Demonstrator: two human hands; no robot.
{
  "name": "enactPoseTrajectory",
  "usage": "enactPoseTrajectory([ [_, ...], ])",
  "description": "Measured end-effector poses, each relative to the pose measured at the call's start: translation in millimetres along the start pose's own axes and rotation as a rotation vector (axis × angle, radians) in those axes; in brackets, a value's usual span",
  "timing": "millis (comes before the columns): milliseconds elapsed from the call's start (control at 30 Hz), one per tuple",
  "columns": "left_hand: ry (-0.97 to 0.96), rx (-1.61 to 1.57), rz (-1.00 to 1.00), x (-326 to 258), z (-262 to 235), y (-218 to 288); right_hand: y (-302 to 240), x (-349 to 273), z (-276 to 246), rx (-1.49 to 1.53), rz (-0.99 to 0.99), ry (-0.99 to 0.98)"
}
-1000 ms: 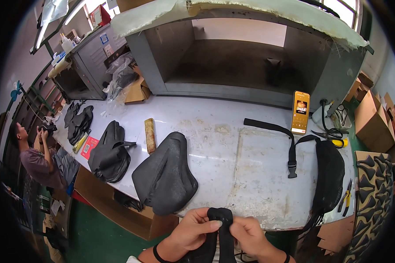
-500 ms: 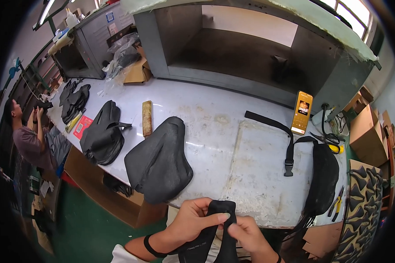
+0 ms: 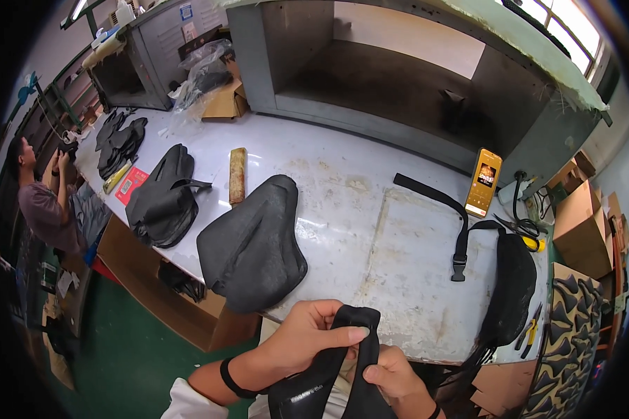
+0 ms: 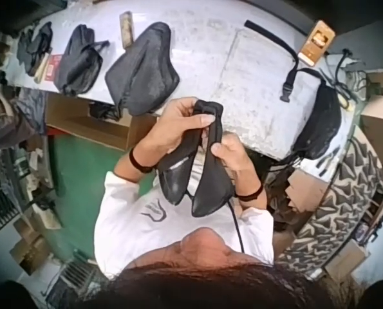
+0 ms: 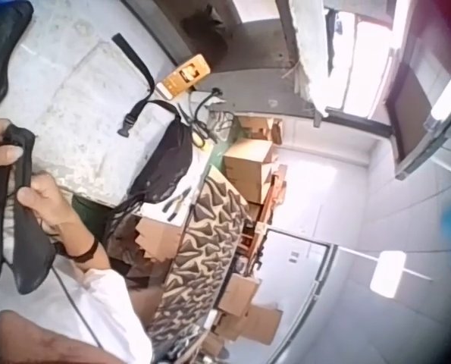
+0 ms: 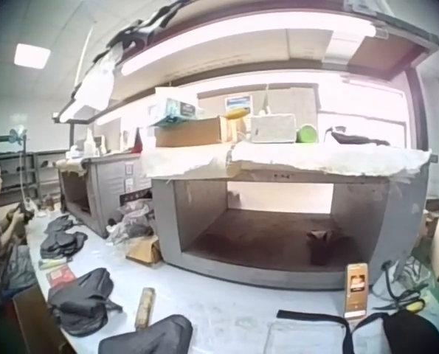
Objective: The person picks up a bicycle saddle, turns it over, and presses the edges of the cover into the base. They then reach into a heating chamber to retrieve another saddle and repeat the pressing process on its edges.
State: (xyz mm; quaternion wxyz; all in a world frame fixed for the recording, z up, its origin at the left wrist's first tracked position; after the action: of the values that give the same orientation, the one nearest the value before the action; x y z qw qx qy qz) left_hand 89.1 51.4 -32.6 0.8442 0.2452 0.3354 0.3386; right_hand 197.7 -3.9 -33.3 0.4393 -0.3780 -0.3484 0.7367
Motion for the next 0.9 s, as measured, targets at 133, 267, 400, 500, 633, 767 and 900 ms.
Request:
enactPoseTrajectory([
  [133,0.026,0.004,0.024,1.6,-0.8,5.8,18.2,0.9,-7.5,0.096,0.204,-0.033],
  [267,0.012,0.008,0.129,4.0,-9.2,22.2,31.5,1.1,-0.3,-0.064,0.360,-0.200],
  [400,0.035,0.007,0.187,0.1,-8.3,33.2,23.4,1.6,8.8,-0.179,0.141,-0.259],
  [500,0.056,-0.036,0.216,-1.8,-13.5,40.7,9.9,3.4,20.5,0.062,0.131,-0.179],
  [633,0.102,-0.057,0.298,-3.8,-22.0,53.9,46.2,-6.7,8.2,-0.069,0.556,-0.379],
  [767,0.120,-0.048,0.296,-5.2,-28.2,51.5,25.1,-15.3,20.4,0.026,0.398,-0.270],
  [900,0.115,-0.126,0.295,-5.9,-27.7,51.8,21.2,-14.3,26.3,0.141,0.347,-0.291],
])
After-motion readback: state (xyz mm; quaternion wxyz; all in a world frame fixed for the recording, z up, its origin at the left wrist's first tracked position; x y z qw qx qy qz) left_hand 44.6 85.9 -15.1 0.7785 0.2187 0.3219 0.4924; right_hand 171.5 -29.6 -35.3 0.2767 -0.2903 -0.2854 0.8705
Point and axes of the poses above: each hand's wrist, its own x-axis towards the middle knuckle, its own z-axis out of the palm, y = z × x, the point moved 8 cm from there along x, towards the middle knuckle, and after that the axes turned 2 degrees about -x, right-handed, at the moved point
